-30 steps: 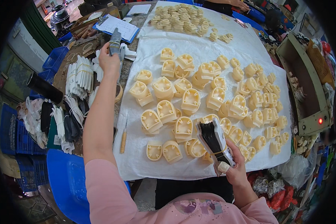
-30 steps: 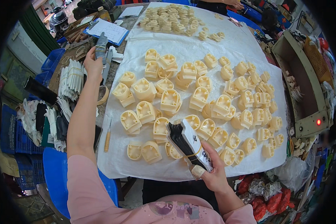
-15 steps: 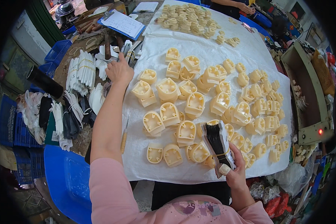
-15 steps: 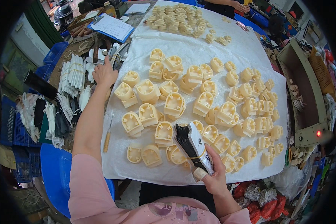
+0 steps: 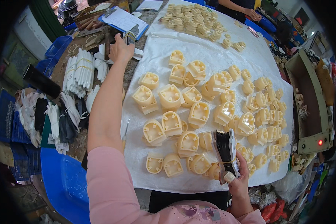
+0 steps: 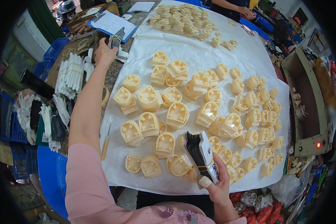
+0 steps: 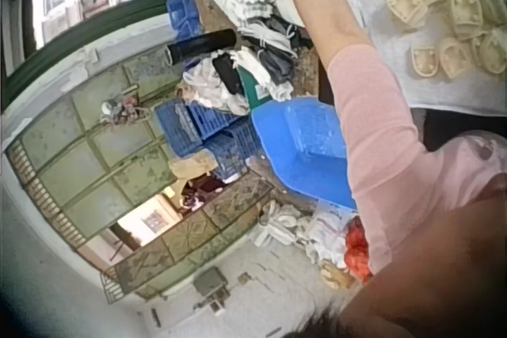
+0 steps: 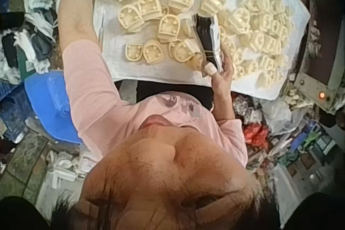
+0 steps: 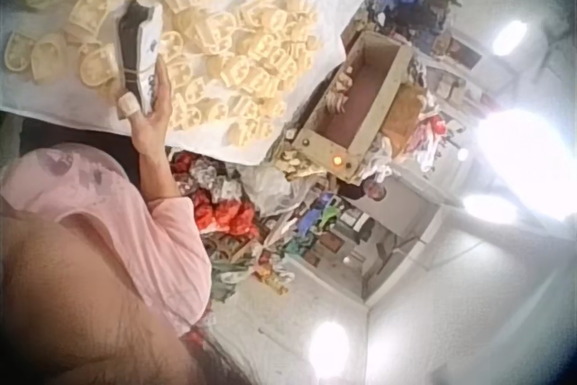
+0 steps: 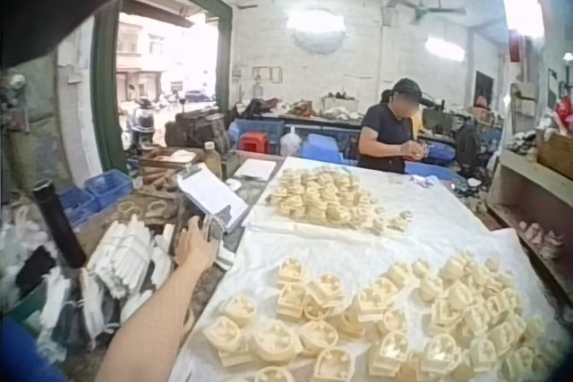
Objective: The recorder is assembling small plastic and fabric components for footwear, possibly internal supports or heel counters, using a thermal setting machine.
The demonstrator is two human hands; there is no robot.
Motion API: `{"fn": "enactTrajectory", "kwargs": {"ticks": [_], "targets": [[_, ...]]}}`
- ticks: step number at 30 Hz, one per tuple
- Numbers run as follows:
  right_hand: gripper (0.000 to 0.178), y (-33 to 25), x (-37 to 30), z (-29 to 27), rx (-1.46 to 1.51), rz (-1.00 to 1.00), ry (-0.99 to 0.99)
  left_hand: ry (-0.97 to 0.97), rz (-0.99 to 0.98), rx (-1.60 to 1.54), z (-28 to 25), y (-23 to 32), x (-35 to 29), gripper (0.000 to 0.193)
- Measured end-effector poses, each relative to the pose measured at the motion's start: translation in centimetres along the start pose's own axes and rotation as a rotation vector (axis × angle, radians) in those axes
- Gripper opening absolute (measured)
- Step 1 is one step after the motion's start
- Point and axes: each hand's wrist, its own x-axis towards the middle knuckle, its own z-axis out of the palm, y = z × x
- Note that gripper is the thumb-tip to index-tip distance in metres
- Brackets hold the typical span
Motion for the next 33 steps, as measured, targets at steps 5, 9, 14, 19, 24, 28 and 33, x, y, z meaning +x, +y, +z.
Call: {"fn": "enactTrajectory", "kwargs": {"ticks": [5, 9, 14, 19, 24, 28, 33], "targets": [[0.075, 0.5, 0.1, -0.5, -0.054, -0.013, 0.077, 0.031, 0.239, 0.177, 2.5, 1.2, 0.5, 0.054], [0.074, 0.8, 0.2, -1.1, -0.076, -0.037, 0.071, -0.021, 0.419, 0.417, 2.2, 1.5, -0.4, 0.041], [0.073, 0.1, -0.3, -1.2, -0.035, -0.045, 0.092, -0.173, 0.437, 0.505, 0.6, 1.7, -0.9, 0.050], [0.071, -0.6, -1.2, -1.4, 0.013, -0.034, 0.041, -0.080, 0.501, 0.368, -1.2, 0.0, -2.2, 0.047], [0.067, -0.6, -1.2, -0.6, 0.135, -0.065, -0.139, -0.063, 0.642, -0.035, -8.9, 1.4, -6.9, 0.030], [0.060, -0.7, -0.9, 0.8, 0.515, 0.006, -0.427, -0.639, 0.476, -0.607, -15.4, 2.1, -19.8, 0.029], [0.057, 0.7, -3.4, 2.2, 0.539, 0.106, -0.571, -1.060, 0.249, -1.028, -16.5, 0.4, -34.3, 0.063]]}}
